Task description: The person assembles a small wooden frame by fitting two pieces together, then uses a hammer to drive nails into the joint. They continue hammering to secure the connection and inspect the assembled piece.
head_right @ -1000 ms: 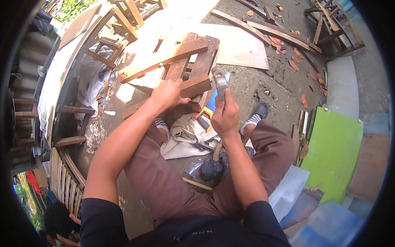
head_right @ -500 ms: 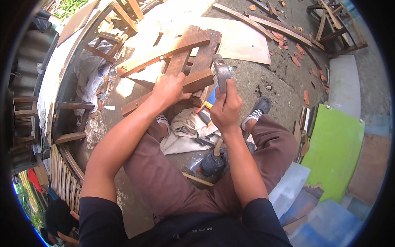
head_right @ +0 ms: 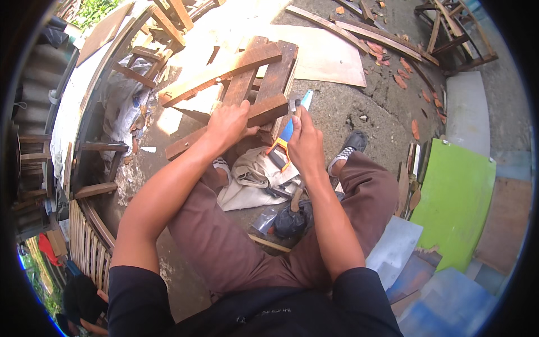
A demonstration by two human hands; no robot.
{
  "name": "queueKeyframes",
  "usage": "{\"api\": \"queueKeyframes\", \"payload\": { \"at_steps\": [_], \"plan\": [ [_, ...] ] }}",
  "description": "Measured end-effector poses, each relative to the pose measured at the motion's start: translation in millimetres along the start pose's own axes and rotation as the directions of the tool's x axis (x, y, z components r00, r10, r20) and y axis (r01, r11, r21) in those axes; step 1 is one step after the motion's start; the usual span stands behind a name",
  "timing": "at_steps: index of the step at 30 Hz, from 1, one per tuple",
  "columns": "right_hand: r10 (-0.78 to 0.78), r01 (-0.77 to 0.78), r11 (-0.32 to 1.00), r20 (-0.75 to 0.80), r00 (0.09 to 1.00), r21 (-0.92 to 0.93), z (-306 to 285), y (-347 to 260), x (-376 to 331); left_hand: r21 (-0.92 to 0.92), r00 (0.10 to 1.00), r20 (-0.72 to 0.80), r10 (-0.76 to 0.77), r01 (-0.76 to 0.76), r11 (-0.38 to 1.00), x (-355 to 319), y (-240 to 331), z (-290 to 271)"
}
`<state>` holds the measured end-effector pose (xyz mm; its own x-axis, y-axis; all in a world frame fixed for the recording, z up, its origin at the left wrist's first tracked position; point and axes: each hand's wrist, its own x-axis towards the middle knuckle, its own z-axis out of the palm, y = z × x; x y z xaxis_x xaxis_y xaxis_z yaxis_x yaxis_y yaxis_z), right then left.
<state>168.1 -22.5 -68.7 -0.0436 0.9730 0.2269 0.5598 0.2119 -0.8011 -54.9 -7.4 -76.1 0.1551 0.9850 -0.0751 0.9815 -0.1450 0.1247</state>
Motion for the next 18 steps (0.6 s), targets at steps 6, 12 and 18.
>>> {"api": "queueKeyframes", "payload": {
  "at_steps": [6,12,18],
  "plan": [
    [0.084,-0.084,0.996,0.029,0.996,-0.016,0.3,-7.8,5.7,-0.012,1.000,-0.006,0.003,-0.003,1.000,-3.1,1.7,-0.4],
    [-0.024,0.028,0.994,-0.042,0.999,0.103,-11.8,-22.3,15.4,0.000,1.000,-0.024,0.009,-0.009,1.000,-3.0,2.1,2.9],
    [0.209,-0.196,0.972,0.099,0.973,-0.131,-16.6,-18.3,24.4,0.005,0.999,-0.046,0.003,-0.003,1.000,-5.1,5.7,1.3]
  ]
}}
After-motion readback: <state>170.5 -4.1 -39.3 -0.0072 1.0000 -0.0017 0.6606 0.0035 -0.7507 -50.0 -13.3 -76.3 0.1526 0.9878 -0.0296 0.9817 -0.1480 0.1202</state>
